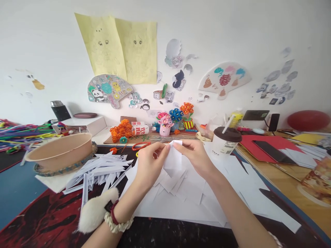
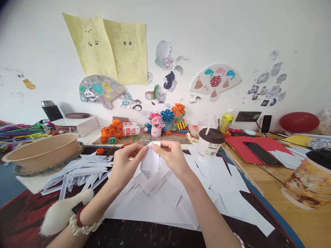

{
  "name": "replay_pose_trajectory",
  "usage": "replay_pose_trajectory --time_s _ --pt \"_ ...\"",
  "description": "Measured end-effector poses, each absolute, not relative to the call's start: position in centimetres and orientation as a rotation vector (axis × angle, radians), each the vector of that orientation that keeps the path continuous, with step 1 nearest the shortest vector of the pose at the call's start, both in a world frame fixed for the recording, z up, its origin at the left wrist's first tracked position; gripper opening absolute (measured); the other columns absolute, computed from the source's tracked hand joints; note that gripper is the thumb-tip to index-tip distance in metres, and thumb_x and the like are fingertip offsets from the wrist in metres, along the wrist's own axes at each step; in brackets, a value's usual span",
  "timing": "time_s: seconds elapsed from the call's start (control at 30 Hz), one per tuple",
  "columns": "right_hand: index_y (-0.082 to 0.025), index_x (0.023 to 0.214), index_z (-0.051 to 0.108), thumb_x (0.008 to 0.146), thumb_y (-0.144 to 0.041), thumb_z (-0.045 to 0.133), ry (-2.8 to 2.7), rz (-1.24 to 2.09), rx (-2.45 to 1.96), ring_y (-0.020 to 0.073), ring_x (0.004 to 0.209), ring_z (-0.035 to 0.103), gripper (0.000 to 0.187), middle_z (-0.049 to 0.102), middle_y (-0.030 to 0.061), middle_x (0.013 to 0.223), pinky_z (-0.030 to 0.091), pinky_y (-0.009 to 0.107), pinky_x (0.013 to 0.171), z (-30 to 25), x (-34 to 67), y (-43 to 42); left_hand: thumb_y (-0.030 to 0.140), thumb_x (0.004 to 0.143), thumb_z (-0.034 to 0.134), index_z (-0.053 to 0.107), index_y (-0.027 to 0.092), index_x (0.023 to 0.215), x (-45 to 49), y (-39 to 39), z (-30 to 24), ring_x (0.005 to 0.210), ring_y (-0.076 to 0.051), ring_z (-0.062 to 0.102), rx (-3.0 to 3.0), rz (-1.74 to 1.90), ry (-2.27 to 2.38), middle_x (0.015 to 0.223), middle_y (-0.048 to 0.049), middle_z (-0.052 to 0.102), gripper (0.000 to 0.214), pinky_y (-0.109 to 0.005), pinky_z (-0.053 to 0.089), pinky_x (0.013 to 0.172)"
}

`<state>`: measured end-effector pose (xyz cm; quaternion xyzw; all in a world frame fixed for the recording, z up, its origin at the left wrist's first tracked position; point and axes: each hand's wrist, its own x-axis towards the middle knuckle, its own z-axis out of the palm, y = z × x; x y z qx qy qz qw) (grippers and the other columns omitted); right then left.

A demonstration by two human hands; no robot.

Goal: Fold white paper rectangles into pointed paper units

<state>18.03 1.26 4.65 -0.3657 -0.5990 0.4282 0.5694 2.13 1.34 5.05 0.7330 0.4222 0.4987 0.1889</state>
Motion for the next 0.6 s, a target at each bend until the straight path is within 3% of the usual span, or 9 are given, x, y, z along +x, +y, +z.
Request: replay_pose_trajectory --time_s 0.13,0.3,0.47,0.6 --pt "-0.016 0.072 0.071 0.083 -0.039 0.065 -1.427 1.04 -0.85 0.0159 0.067 0.056 0.026 0.065 0.0019 0.07 0.045 0.03 0.063 4.74 18.11 1.12 0.033 0.086 0.058 0.064 0.017 0.067 2.22 1.08 5.16 0.056 -0.012 0.053 2.024 1.428 1.224 0.062 0.0006 0.063 0.026 -0.024 0.041 0.056" --pt "-0.018 0.084 0.075 0.078 -0.038 0.071 -1.441 1.09 -0.818 0.0219 0.08 0.064 0.022 0.072 0.0057 0.084 0.051 0.035 0.072 4.76 18.12 1.09 0.034 0.083 0.06 0.067 0.017 0.068 2.18 1.14 5.07 0.057 -0.013 0.054 2.008 1.463 1.242 0.063 0.0001 0.065 0.024 -0.024 0.043 0.055" --pt "-0.02 0.1 0.075 0.075 -0.039 0.075 -1.468 1.142 -0.793 0.0253 0.093 0.067 0.031 0.075 0.0065 0.095 0.052 0.039 0.082 4.55 17.98 1.26 0.034 0.085 0.058 0.068 0.018 0.07 2.23 1.1 4.98 0.059 -0.013 0.055 2.001 1.482 1.202 0.067 -0.0007 0.067 0.024 -0.024 0.043 0.057" --pt "-0.017 0.099 0.075 0.073 -0.04 0.076 -1.429 1.103 -0.866 0.027 0.087 0.068 0.035 0.075 0.0083 0.09 0.053 0.039 0.076 4.33 18.02 1.39 0.036 0.086 0.056 0.062 0.017 0.06 2.08 1.27 5.2 0.056 -0.013 0.051 2.089 1.416 1.26 0.058 0.0001 0.06 0.032 -0.024 0.039 0.054"
